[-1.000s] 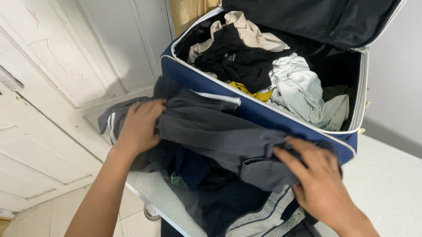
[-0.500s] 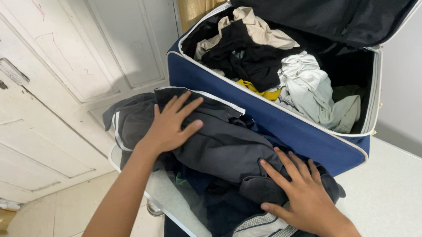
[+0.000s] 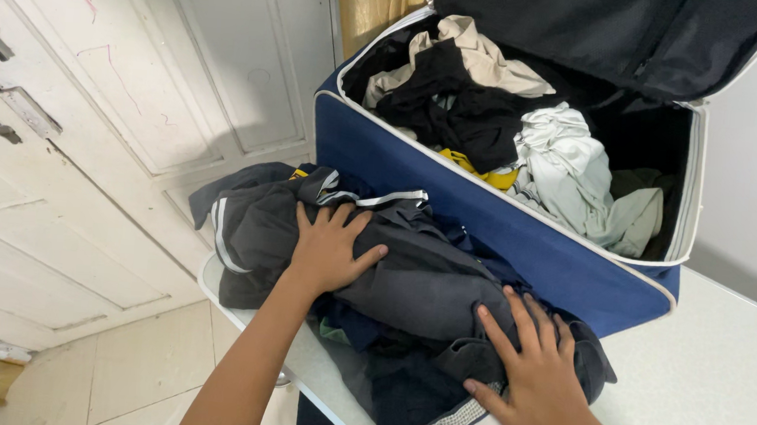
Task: The person unloads clothes from a suitcase, handling items one at a time and placing them in a pile on a nearby surface.
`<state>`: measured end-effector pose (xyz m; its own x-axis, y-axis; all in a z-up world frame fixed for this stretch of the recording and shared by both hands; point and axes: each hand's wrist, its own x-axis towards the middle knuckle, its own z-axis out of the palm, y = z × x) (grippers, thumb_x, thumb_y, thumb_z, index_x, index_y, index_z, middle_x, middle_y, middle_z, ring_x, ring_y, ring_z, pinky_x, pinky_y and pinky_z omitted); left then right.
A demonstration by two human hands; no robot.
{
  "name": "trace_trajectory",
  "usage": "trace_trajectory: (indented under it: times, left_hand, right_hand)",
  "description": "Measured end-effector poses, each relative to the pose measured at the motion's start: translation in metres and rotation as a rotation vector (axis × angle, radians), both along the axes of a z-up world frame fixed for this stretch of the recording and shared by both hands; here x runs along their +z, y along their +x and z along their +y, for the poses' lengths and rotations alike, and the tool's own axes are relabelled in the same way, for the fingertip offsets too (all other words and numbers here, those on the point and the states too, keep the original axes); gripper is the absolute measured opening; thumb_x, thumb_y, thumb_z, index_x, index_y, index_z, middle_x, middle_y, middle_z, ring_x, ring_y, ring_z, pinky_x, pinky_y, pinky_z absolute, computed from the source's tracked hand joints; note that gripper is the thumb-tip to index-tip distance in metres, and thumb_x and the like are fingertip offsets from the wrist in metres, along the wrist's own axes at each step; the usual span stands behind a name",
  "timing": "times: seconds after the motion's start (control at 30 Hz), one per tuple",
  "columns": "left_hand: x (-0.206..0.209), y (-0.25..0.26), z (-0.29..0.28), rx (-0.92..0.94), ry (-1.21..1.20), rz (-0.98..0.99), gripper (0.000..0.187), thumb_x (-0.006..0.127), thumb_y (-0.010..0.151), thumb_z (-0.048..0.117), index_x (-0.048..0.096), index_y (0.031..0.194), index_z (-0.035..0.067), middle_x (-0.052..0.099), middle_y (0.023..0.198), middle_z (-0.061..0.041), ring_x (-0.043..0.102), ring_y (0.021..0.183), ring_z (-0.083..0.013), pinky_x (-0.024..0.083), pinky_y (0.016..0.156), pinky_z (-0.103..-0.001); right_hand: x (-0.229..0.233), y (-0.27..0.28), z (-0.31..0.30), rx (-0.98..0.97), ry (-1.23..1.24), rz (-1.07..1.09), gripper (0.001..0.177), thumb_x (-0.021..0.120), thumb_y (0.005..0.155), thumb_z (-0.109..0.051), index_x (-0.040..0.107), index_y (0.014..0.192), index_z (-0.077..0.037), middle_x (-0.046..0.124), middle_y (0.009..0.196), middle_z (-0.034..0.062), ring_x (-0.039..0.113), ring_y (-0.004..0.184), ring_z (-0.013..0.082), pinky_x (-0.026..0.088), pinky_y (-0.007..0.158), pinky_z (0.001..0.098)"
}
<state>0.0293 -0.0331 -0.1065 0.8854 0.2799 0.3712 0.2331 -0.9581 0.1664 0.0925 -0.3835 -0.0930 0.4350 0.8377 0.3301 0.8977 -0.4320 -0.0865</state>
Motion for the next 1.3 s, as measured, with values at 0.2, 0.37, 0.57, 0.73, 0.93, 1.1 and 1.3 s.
trace_trajectory:
  times: [0.2,0.37,0.57,0.73,0.93,1.1,1.3]
  left_hand:
    - [-0.005,-0.001,0.004,-0.046,0.030,-0.022,0.077,0.051,0.089,0.071,0.057,0.142,0.016,0.049,0.147,-0.019,0.038,0.138,-0.0439,0.007,0.106,-0.082]
    - [0.037,0.001,0.004,-0.081,-0.299,-0.121,0.065,0.059,0.091,0.057,0.060,0.141,0.016,0.053,0.139,-0.017,0.044,0.133,-0.0403,0.005,0.105,-0.081]
    - [0.103,0.042,-0.047,-0.308,-0.037,-0.690,0.035,0.071,0.094,0.029,0.067,0.122,0.009,0.064,0.116,-0.008,0.060,0.110,-0.0296,0.039,0.100,-0.046]
    - [0.154,0.109,-0.084,-0.381,-0.249,-0.328,0.026,0.068,0.097,0.034,0.070,0.110,0.011,0.068,0.109,-0.003,0.069,0.092,-0.0258,0.054,0.088,-0.040]
    - [0.134,0.187,-0.096,-0.259,-0.093,-0.082,0.040,0.066,0.097,0.033,0.065,0.130,0.011,0.060,0.135,-0.013,0.055,0.129,-0.0334,0.047,0.102,-0.052]
    - [0.116,0.213,-0.096,-0.164,-0.047,0.441,0.068,0.072,0.085,0.046,0.052,0.149,0.033,0.023,0.167,-0.012,0.015,0.155,-0.0365,0.025,0.118,-0.061]
    - [0.104,0.214,-0.096,-0.168,-0.036,0.463,0.073,0.069,0.088,0.055,0.046,0.152,0.031,0.014,0.170,-0.013,0.006,0.156,-0.0383,0.019,0.119,-0.066]
  right_hand:
    - [-0.009,-0.003,-0.001,0.013,0.008,-0.074,0.087,0.059,0.080,-0.063,0.038,0.149,-0.015,0.022,0.157,0.0265,0.020,0.142,0.0476,0.014,0.106,0.0719]
    - [-0.007,-0.006,-0.005,0.038,-0.004,-0.051,0.088,0.058,0.083,-0.064,0.035,0.152,-0.014,0.020,0.158,0.0267,0.017,0.146,0.0482,0.012,0.107,0.0722]
    - [0.012,-0.002,-0.005,0.033,-0.209,0.109,0.096,0.064,0.084,-0.063,0.026,0.159,-0.018,0.013,0.165,0.0238,0.011,0.150,0.0491,0.009,0.111,0.0764]
    - [0.057,0.006,-0.004,0.196,-0.103,0.011,0.082,0.071,0.088,-0.061,0.047,0.152,-0.016,0.037,0.154,0.0265,0.030,0.141,0.0490,0.020,0.114,0.0717]
    - [0.142,0.039,0.009,0.197,-0.004,0.139,0.036,0.070,0.085,-0.042,0.081,0.103,-0.012,0.082,0.099,0.0089,0.075,0.080,0.0258,0.056,0.077,0.0407]
    - [0.172,0.112,0.040,0.018,0.224,-0.033,0.027,0.064,0.093,-0.030,0.082,0.093,-0.010,0.079,0.084,0.0103,0.072,0.058,0.0247,0.058,0.059,0.0359]
    - [0.154,0.206,0.079,-0.453,-0.246,0.213,0.094,0.068,0.091,-0.052,0.013,0.162,-0.025,0.024,0.163,0.0230,0.052,0.128,0.0440,0.046,0.103,0.0510]
